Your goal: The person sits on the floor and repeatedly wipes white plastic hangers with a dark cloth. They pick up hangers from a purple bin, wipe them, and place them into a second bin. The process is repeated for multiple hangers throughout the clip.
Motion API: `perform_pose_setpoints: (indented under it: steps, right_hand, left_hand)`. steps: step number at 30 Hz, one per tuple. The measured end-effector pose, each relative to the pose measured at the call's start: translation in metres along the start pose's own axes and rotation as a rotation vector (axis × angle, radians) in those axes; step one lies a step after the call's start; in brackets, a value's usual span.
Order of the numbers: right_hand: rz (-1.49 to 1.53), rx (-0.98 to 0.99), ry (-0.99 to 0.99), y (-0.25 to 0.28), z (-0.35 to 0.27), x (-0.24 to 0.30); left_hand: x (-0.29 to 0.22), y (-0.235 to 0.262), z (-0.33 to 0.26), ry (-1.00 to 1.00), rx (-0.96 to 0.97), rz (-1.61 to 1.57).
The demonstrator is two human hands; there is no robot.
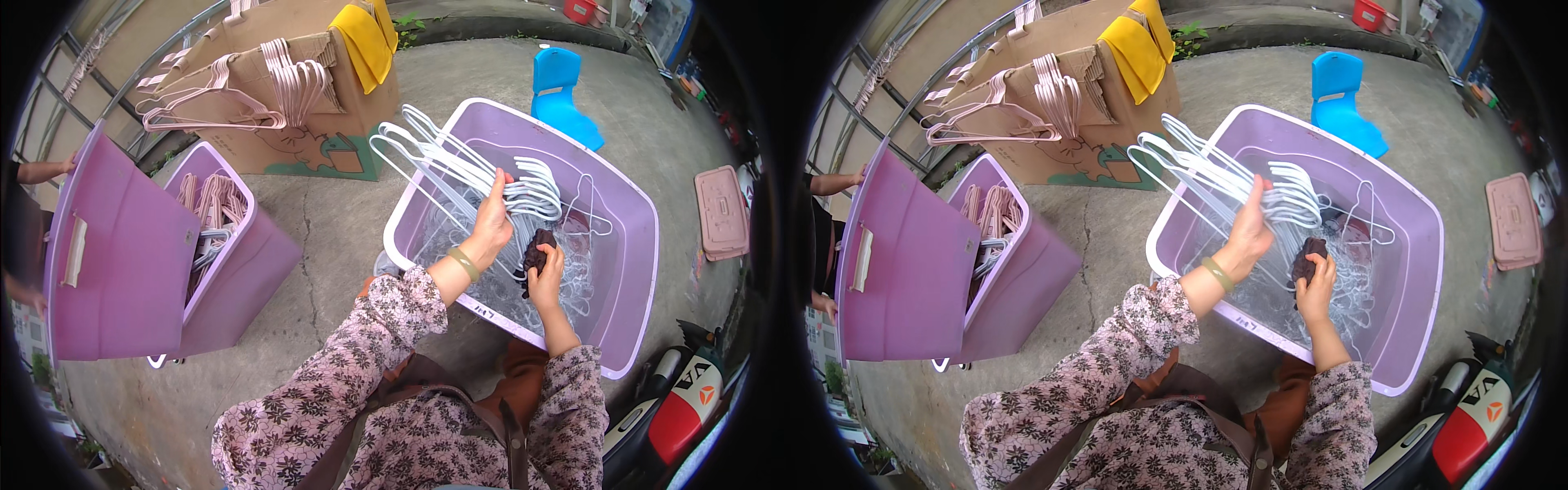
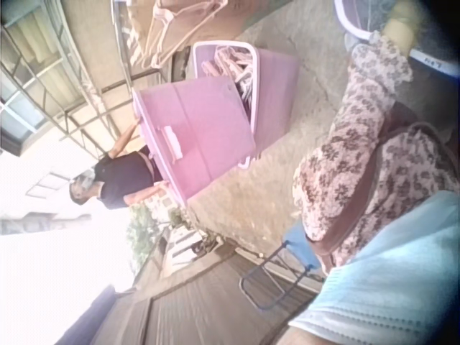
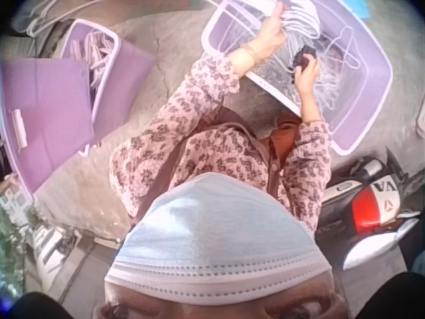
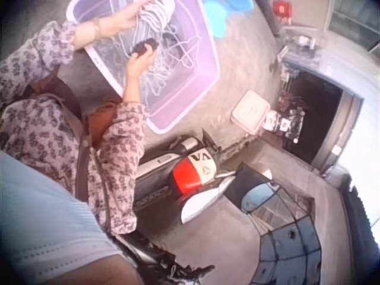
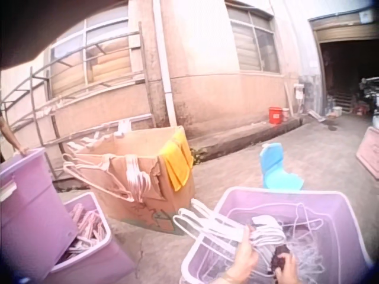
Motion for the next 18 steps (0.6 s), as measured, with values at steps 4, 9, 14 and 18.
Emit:
perform_pose_setpoints:
  steps: [4,9,14,18]
  right_hand:
    - [0.007,0.270,-0.378,-0.019,-0.011,-0.078]
    - [-0.050,0.115,-0.576,0.006,-0.008,-0.150]
    - [0.418,-0.037,-0.714,0.052,-0.013,-0.161]
    - [0.743,-0.223,-0.523,0.094,0.006,-0.107]
  left_hand:
    - [-0.010,-0.034,-0.007,0.002,0.051,0.047]
    - [-0.002,-0.019,0.011,0.131,0.234,-0.107]
    - [0.010,-0.007,0.022,0.215,0.188,-0.237]
    - [0.013,-0.009,0.023,0.269,0.216,-0.171]
Point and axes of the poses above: each hand's wrist, its own z-axis towards the middle knuckle, its own y-axis out of the back of the hand, x = y × z, the point moved 6 cm from there along z, towards the middle knuckle, and after that the axes turned 5 degrees about x, right-handed, at the moved point
